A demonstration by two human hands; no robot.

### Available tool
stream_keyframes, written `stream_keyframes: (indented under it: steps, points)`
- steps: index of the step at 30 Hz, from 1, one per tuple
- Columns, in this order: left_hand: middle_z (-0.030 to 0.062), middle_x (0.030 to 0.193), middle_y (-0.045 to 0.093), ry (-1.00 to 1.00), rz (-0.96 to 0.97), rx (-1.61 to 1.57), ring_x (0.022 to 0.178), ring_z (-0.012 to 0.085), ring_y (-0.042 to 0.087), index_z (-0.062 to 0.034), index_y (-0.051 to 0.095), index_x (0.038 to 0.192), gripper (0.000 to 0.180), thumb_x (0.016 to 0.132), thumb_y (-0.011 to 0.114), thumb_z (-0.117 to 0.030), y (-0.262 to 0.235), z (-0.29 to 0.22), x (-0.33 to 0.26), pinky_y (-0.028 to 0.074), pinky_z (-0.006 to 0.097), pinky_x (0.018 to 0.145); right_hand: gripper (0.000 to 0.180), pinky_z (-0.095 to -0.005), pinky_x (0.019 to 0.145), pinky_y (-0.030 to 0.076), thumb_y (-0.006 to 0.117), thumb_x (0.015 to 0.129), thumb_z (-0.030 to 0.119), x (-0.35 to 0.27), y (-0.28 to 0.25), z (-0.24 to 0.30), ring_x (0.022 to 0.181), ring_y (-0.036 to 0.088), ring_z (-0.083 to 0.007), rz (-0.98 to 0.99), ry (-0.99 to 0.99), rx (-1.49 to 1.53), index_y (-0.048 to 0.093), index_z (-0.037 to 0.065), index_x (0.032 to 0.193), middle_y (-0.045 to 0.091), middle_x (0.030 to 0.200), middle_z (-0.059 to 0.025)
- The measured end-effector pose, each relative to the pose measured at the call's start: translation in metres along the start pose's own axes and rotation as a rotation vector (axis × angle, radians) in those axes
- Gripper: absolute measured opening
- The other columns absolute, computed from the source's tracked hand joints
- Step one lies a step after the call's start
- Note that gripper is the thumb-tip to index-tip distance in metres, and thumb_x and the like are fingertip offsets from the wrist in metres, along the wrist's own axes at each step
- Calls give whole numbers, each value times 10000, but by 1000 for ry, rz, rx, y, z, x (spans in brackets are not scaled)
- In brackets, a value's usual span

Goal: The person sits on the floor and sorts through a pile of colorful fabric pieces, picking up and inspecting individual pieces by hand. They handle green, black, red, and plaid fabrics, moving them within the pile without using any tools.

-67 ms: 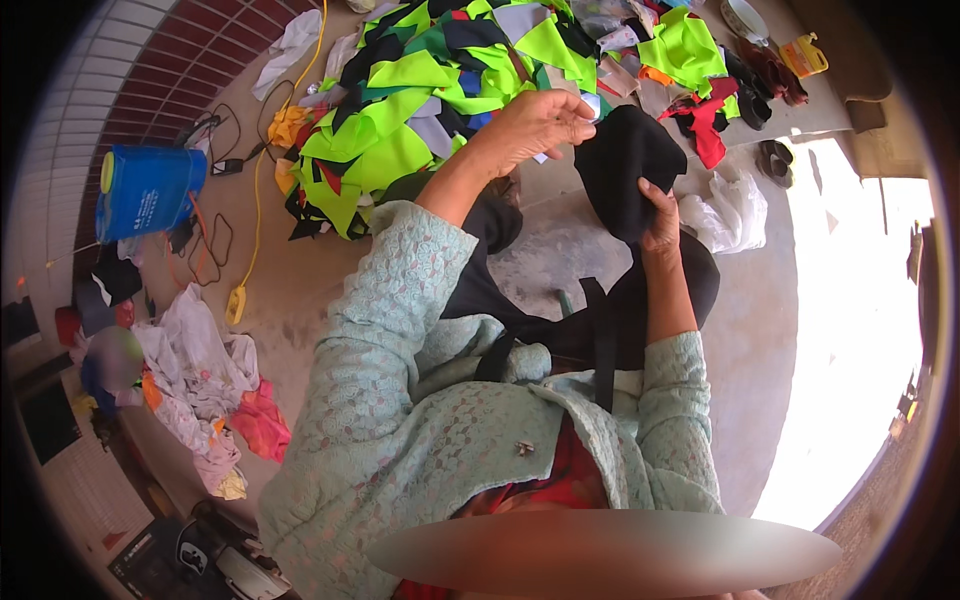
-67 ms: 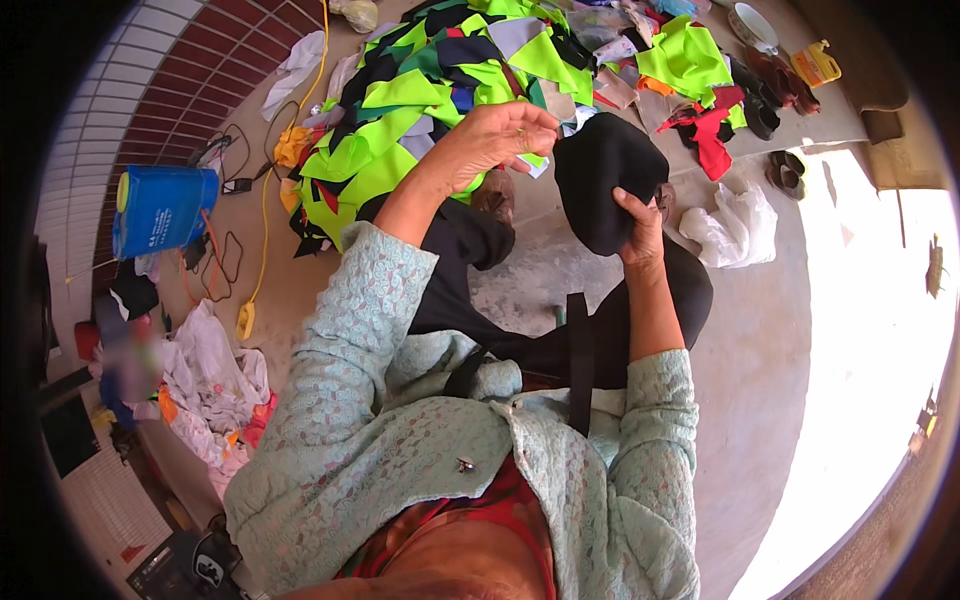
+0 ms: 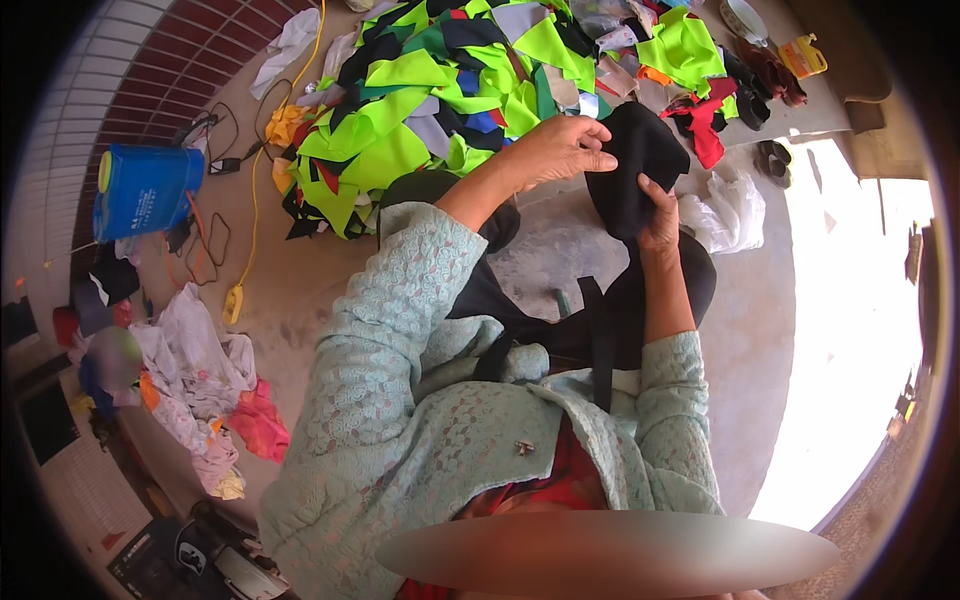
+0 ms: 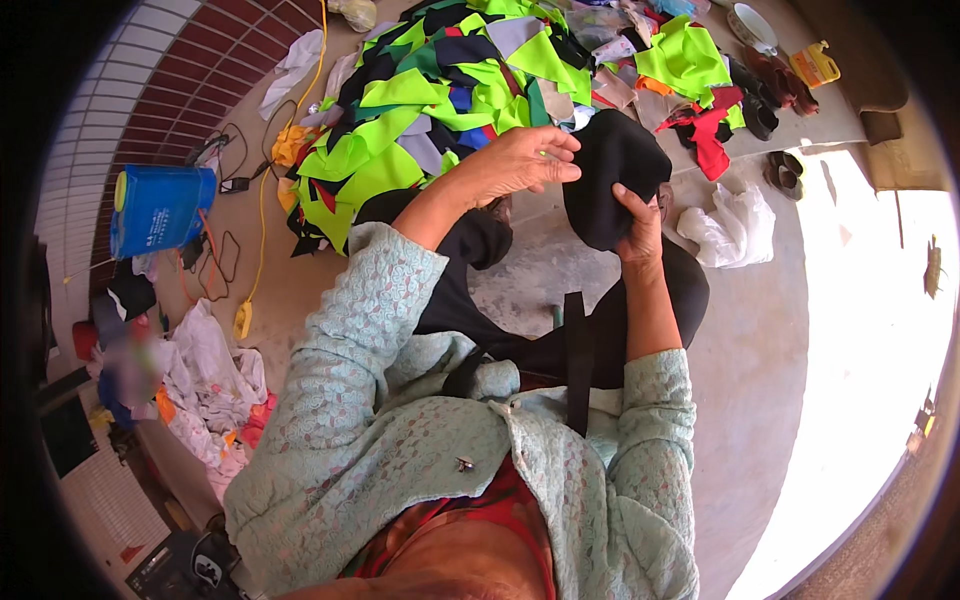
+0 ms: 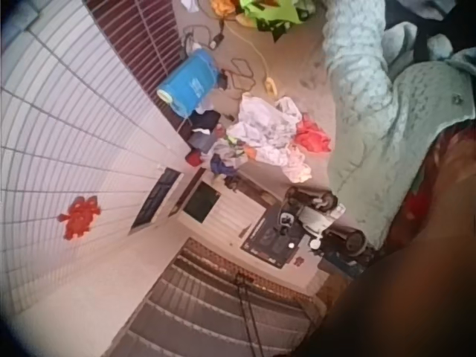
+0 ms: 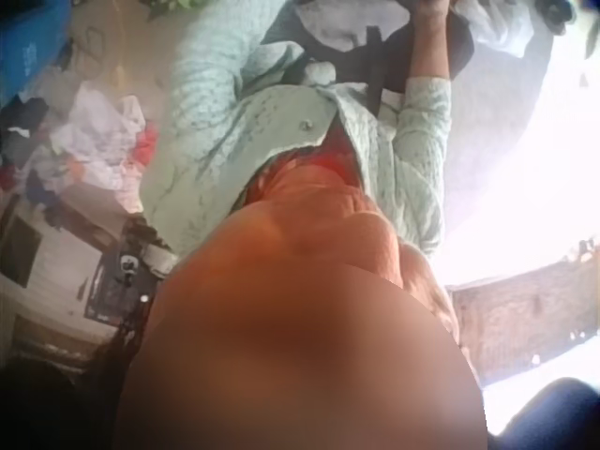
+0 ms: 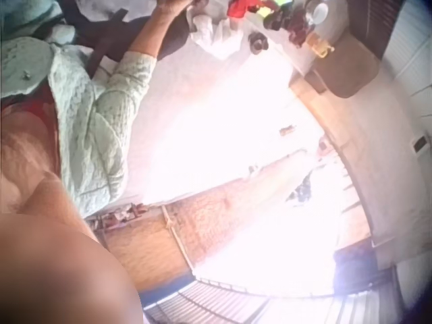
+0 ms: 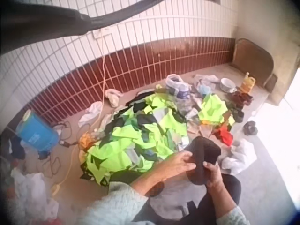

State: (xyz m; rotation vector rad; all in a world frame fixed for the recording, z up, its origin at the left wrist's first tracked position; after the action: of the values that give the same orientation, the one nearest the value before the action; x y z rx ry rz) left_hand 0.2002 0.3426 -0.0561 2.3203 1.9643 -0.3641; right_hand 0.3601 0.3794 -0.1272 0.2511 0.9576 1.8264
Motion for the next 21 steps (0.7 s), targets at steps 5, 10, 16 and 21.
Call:
stream_keyframes:
  steps: [5,10,16,21]
  points:
    - [167,1168,507,12,-9,-281,1077,237,495,21,369,1274,808,672,781,-327,26,24,19,426,333,877,378,-309,822,484,593,761,-8,2,5,4,912,590,-173,-20,-187,-228,509,34,1127,595,1012,-66]
    - [82,1073,536,91,-73,-501,978,184,522,-8,399,1218,812,575,845,-220,25,5,13,422,294,865,597,-351,864,431,716,683,155,-17,58,-2,999,531,-304,159,-658,-1180,421,2,1179,480,1147,-178]
    - [27,1032,564,300,-101,-186,918,133,535,-62,542,1091,362,778,667,-196,5,4,1,422,289,825,716,-408,940,371,687,711,371,-42,99,2,1160,410,-381,291,-911,-1543,396,3,1252,351,1306,-247]
    - [23,921,624,-209,-214,-962,853,145,589,-79,589,1012,252,859,523,-269,1,25,9,451,300,784,806,-388,984,324,445,788,650,-45,92,15,1184,421,-361,294,-802,-1192,437,-1,1263,431,1262,-236]
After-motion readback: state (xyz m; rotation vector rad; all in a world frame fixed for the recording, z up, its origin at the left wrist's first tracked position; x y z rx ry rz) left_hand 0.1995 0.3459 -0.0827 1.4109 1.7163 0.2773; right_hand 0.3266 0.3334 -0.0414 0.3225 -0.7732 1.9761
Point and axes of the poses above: each hand's wrist, its own x-axis towards the middle knuckle, its own y-axis out of the palm, z = x × y, the point moved 6 cm from there along x, towards the middle knuckle
